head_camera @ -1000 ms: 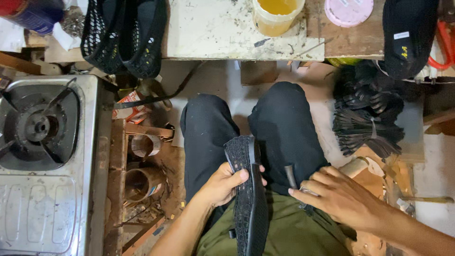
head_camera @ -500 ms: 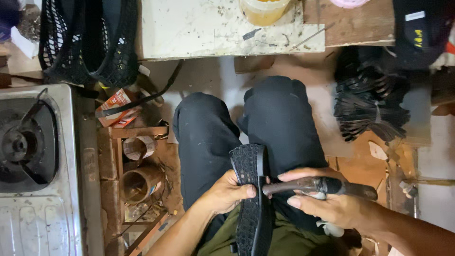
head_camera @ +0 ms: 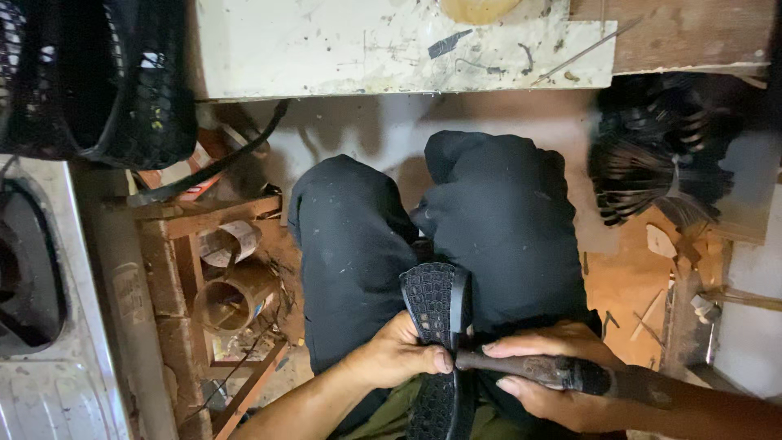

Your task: The person applies a liquid adhesive to the edge of a black shoe sole using a small metal tool, then presses the sole edges together to bond them. The person repeats the application and pressing steps on the same sole throughout the clip.

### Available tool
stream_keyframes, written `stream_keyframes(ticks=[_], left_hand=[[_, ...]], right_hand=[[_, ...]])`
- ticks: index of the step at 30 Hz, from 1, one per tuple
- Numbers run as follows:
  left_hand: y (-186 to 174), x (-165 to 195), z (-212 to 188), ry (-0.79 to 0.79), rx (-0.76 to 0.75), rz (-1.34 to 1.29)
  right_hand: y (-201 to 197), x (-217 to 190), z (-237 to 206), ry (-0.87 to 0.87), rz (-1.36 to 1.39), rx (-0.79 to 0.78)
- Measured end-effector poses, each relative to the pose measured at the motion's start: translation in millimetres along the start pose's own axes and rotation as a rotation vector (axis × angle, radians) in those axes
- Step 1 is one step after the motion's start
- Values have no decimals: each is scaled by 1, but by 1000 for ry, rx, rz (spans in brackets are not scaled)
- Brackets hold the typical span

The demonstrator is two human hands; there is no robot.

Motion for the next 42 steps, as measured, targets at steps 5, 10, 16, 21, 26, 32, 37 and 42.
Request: stream_keyframes(ticks=[5, 10, 16, 21, 26, 32, 37, 42], left_hand=[[2, 7, 1, -3, -70, -61], [-4, 15, -1, -54, 28, 162], [-5, -4, -5, -322, 333, -286], [4, 16, -10, -144, 180, -76], [6, 16, -13, -93, 55, -27], [-3, -1, -8, -73, 19, 163], [-10, -8, -5, -82, 33, 205], [-7, 4, -4, -101, -10, 324]], right_hand=[[8, 37, 7, 252, 219, -8], [5, 17, 9, 247, 15, 49], [8, 20, -2, 586, 172, 128], [7, 12, -1, 524, 167, 168], [-2, 20, -13, 706, 53, 194], [7, 0, 9, 228, 13, 95], [7, 16, 16, 365, -12, 99], [3, 8, 17, 391, 45, 181]])
Point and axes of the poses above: each hand's wrist, its own z-axis towards the middle knuckle, its own y-axis out of the palm, x = y × z, the point moved 8 cm from there along z, towards the middle knuckle, and after that the axes turned 15 degrees about z, right-handed, at the moved point
